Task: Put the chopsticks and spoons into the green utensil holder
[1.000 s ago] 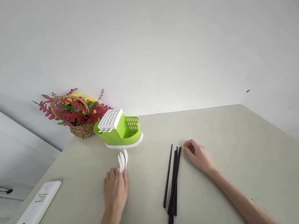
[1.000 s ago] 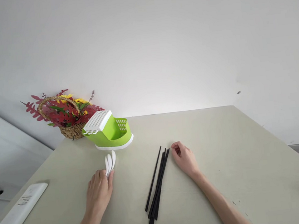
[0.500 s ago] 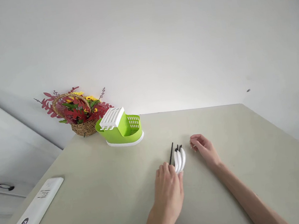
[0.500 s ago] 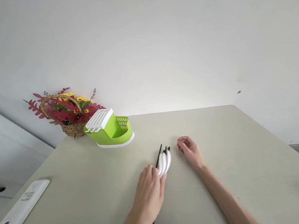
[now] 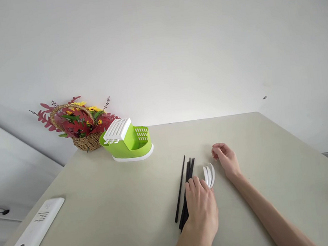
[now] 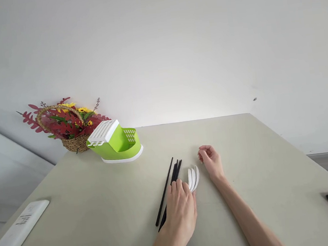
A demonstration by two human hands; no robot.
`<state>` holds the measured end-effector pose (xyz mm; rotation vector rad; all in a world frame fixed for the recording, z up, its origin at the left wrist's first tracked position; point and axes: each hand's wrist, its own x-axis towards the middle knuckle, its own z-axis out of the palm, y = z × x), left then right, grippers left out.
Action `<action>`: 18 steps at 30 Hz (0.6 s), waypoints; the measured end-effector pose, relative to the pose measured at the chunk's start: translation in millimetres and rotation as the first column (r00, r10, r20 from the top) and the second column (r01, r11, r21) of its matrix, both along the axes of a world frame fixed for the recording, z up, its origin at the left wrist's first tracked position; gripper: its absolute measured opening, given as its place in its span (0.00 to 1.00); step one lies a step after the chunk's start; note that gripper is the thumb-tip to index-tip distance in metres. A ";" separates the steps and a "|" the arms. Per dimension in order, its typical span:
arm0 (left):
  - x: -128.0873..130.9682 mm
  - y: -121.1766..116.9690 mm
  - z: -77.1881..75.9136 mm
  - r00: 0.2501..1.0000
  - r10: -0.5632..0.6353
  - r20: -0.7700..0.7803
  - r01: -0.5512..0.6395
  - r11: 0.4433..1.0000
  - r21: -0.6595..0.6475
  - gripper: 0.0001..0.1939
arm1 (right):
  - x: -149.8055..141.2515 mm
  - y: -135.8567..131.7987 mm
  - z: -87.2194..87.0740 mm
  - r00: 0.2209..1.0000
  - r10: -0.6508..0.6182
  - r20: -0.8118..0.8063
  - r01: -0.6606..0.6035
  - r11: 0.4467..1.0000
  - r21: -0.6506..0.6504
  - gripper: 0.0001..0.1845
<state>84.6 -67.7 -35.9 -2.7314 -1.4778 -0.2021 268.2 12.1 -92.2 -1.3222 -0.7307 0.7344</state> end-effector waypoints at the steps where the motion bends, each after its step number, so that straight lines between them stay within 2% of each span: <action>1: 0.7 -0.8 -0.5 1.000 -0.002 -0.014 0.002 1.000 0.004 0.12 | -0.3 -0.1 0.6 1.000 0.001 0.006 -0.001 1.000 0.000 0.10; 6: 4.5 -4.7 -4.8 0.996 -0.027 -0.079 0.028 0.999 0.018 0.10 | -0.8 -0.5 2.0 0.999 0.030 0.025 -0.030 0.999 -0.012 0.11; 12: 11.1 -1.0 0.4 0.967 -0.109 -0.229 0.090 0.992 -0.094 0.08 | -2.4 -2.7 5.5 0.999 0.049 0.021 -0.049 0.999 -0.023 0.11; 14: 11.2 -0.1 1.6 0.969 -0.110 -0.222 0.088 0.991 -0.103 0.08 | -2.6 -3.2 6.6 0.998 0.054 0.020 -0.054 0.998 -0.026 0.11; 18: 6.7 -0.3 -1.2 0.992 -0.077 -0.097 0.069 0.994 -0.081 0.10 | -1.7 -2.9 5.8 0.997 0.069 0.020 -0.069 0.997 -0.029 0.12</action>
